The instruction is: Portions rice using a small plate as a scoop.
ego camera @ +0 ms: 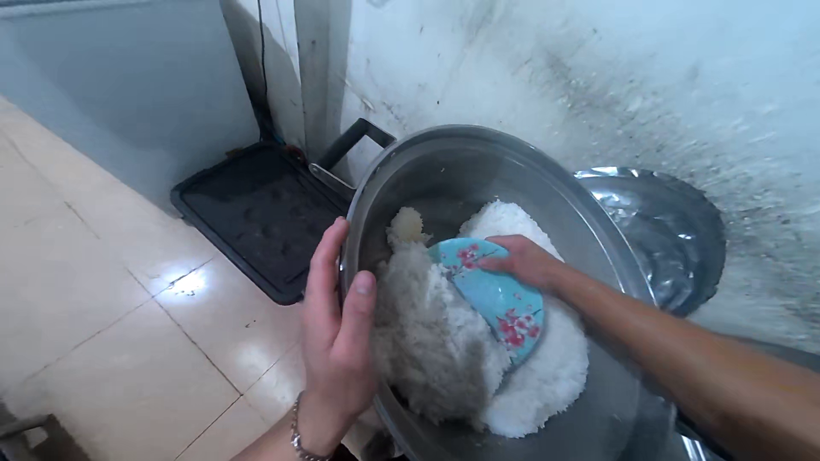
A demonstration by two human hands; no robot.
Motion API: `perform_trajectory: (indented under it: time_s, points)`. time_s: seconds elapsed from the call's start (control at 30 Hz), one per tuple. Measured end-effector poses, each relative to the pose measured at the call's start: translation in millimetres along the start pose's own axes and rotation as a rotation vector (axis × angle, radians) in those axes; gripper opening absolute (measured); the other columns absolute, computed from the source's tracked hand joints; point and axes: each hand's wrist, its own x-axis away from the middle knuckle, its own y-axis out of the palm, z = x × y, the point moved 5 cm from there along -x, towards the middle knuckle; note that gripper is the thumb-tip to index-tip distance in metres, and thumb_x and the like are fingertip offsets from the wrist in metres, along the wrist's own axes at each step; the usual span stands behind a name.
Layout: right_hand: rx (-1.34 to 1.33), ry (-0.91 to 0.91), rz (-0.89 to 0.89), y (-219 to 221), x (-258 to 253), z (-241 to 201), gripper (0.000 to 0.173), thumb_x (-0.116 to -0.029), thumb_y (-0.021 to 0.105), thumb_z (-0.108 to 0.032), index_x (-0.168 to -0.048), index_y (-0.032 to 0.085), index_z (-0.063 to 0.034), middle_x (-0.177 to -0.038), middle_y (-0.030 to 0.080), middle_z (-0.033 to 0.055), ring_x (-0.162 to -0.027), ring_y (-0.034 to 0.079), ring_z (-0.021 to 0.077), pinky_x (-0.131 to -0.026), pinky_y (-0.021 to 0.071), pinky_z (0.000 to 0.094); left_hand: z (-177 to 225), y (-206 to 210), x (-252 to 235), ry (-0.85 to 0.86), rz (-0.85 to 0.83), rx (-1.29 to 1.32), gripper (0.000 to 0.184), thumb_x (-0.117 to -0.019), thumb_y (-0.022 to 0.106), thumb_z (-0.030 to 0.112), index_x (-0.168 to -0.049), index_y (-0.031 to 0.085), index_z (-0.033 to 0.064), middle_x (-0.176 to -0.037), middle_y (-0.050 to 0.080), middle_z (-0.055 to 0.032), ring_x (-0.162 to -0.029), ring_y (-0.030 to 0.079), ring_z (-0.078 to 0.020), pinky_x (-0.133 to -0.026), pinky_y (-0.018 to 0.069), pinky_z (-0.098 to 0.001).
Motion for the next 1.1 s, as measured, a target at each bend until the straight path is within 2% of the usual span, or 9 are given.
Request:
perform_trajectory:
  time_s: [0.13,0.23,0.33,0.5,0.63,0.87,0.93,1.0,1.1]
  points:
    - [-0.287,0.204,-0.014,50,4,34,0.027,-0.1048,0.060,-0.017,-0.128,0.064,-0.0045,-0.100,0.073,0.0149,-0.082,0.072,0.0237,-0.074,0.0625,0.0419,-2,0,1,0.008,0.021,0.016,0.054,-0.1097,0.039,0.039,-0.156,0.039,0.0116,-0.154,0.048,-0.0039,-0.135,0.053,-0.0157,-0.108,0.0514,-0.0371]
    - [-0.508,0.321,0.070,83,8,56,0.032,-0.1047,0.060,-0.030,-0.130,0.063,-0.0108,-0.097,0.073,0.0116,-0.078,0.071,0.0205,-0.069,0.0614,0.0385,-6,-1,2,0.000,0.027,0.010,0.053,-0.1094,0.040,0.040,-0.155,0.042,0.0130,-0.159,0.043,-0.0043,-0.142,0.047,-0.0187,-0.112,0.0487,-0.0399]
    - [-0.746,0.351,0.227,94,20,45,0.031,-0.1047,0.059,-0.025,-0.132,0.061,-0.0119,-0.101,0.073,0.0095,-0.083,0.072,0.0184,-0.070,0.0619,0.0369,-7,-1,2,0.006,0.021,-0.016,0.051,-0.1098,0.039,0.038,-0.155,0.043,0.0131,-0.160,0.043,-0.0043,-0.144,0.045,-0.0192,-0.113,0.0479,-0.0404]
    - [-0.917,0.223,0.370,83,47,43,0.035,-0.1054,0.056,-0.019,-0.139,0.058,-0.0097,-0.119,0.072,0.0086,-0.105,0.071,0.0189,-0.085,0.0620,0.0388,-9,-3,3,0.005,0.033,-0.038,0.050,-0.1113,0.033,0.038,-0.156,0.041,0.0174,-0.155,0.049,0.0007,-0.136,0.053,-0.0139,-0.109,0.0511,-0.0376]
    - [-0.928,0.143,0.470,50,82,43,0.030,-0.1063,0.049,-0.015,-0.134,0.059,-0.0094,-0.106,0.072,0.0076,-0.087,0.072,0.0154,-0.072,0.0629,0.0354,-7,-5,2,-0.018,0.047,-0.079,0.051,-0.1108,0.031,0.039,-0.155,0.042,0.0154,-0.151,0.052,-0.0007,-0.135,0.053,-0.0121,-0.110,0.0490,-0.0366]
    - [-1.153,-0.035,0.841,11,197,69,0.026,-0.1090,0.041,-0.020,-0.123,0.063,-0.0133,-0.096,0.074,0.0018,-0.082,0.073,0.0105,-0.070,0.0645,0.0326,-3,-7,-3,-0.024,-0.015,-0.236,0.051,-0.1071,0.042,0.035,-0.153,0.044,0.0113,-0.147,0.056,-0.0050,-0.128,0.059,-0.0120,-0.106,0.0519,-0.0359]
    - [-1.219,-0.096,0.957,5,241,92,0.026,-0.1092,0.042,-0.022,-0.121,0.063,-0.0152,-0.096,0.074,0.0007,-0.083,0.073,0.0095,-0.070,0.0646,0.0324,2,-9,-3,0.064,-0.047,-0.404,0.054,-0.1053,0.047,0.036,-0.152,0.045,0.0102,-0.145,0.057,-0.0088,-0.122,0.061,-0.0128,-0.101,0.0537,-0.0356]
    - [-1.217,-0.141,1.067,1,292,126,0.028,-0.1097,0.038,-0.023,-0.123,0.062,-0.0165,-0.098,0.074,-0.0008,-0.087,0.073,0.0076,-0.074,0.0644,0.0315,12,-13,3,0.283,-0.056,-0.555,0.052,-0.1053,0.050,0.032,-0.150,0.047,0.0056,-0.148,0.054,-0.0147,-0.130,0.057,-0.0190,-0.109,0.0487,-0.0402]
    - [-1.191,-0.113,1.271,2,378,174,0.030,-0.1081,0.033,-0.023,-0.120,0.060,-0.0182,-0.096,0.073,-0.0042,-0.087,0.072,0.0040,-0.074,0.0636,0.0278,35,-9,41,0.598,-0.132,-0.408,0.041,-0.1025,0.055,0.018,-0.141,0.055,0.0039,-0.141,0.058,-0.0127,-0.133,0.054,-0.0266,-0.114,0.0444,-0.0470]
